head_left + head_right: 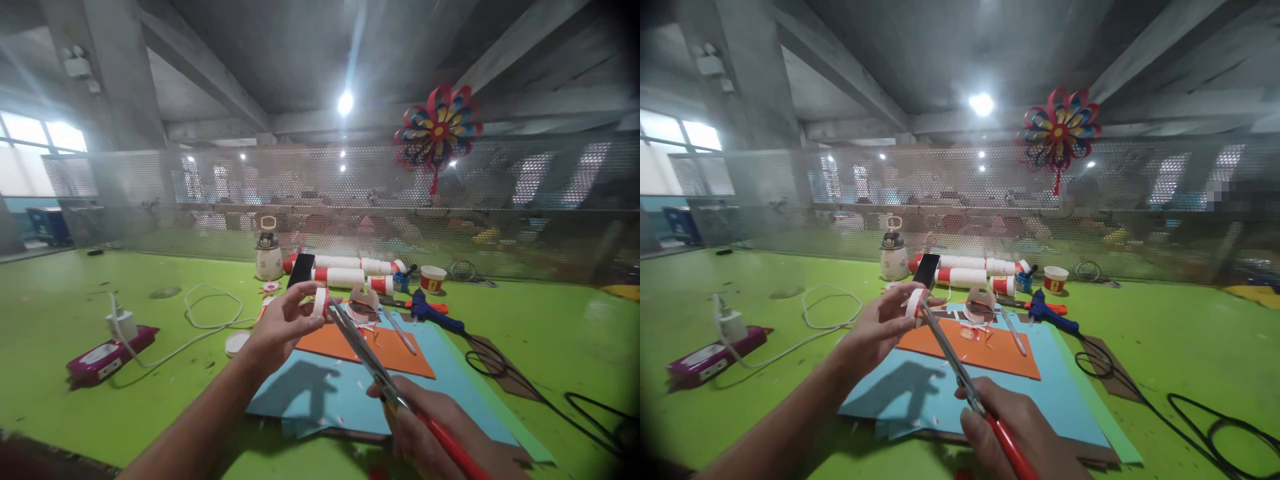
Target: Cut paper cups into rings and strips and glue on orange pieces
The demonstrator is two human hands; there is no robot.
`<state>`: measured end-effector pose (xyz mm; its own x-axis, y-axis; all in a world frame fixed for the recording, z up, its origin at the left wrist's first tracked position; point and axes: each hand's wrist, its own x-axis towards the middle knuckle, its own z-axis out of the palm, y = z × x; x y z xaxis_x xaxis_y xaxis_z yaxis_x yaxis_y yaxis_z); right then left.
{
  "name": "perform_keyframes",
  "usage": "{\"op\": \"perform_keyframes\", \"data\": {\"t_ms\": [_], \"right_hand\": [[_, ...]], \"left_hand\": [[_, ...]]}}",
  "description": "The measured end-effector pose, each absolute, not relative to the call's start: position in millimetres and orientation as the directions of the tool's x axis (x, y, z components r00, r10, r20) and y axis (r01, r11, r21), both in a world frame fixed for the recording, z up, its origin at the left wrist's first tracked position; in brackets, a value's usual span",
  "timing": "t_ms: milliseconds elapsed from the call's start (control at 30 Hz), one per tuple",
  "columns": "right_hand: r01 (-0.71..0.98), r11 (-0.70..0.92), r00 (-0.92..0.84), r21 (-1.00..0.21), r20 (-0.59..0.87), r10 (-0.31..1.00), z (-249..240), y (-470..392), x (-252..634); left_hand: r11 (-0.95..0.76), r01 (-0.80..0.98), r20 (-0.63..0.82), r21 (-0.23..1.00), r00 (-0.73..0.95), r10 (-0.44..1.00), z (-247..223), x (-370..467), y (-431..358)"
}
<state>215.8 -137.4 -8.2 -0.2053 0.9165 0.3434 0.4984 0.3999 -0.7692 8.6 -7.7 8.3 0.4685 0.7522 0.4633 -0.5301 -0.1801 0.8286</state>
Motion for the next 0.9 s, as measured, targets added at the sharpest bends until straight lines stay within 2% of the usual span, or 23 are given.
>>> {"op": "perform_keyframes", "data": {"t_ms": [167,333,767,900], "right_hand": [[0.726,0.451,-0.258,-0.519,0.402,0.878,-12.7,-134.4,214.1],[0.789,0.447,-0.255,-0.421,0.438,0.862,-18.0,-133.8,214.3],[0.757,0.439,-0.246,-0.484,0.411,0.878,-17.4,-136.2,214.3],[0.684,0.449,-0.272,-0.575,0.371,0.888,-8.5,-137.8,213.6]], "left_hand": [[-0.225,-0.507,0.472,0.832,0.435,0.767,5.9,14.0,-10.5],[-0.290,-0.457,0.487,0.841,0.404,0.775,3.2,16.7,-13.2],[-0.315,-0.476,0.526,0.821,0.416,0.742,1.5,19.4,-13.8],[-0.316,-0.464,0.523,0.828,0.434,0.733,2.9,16.9,-13.2]]}}
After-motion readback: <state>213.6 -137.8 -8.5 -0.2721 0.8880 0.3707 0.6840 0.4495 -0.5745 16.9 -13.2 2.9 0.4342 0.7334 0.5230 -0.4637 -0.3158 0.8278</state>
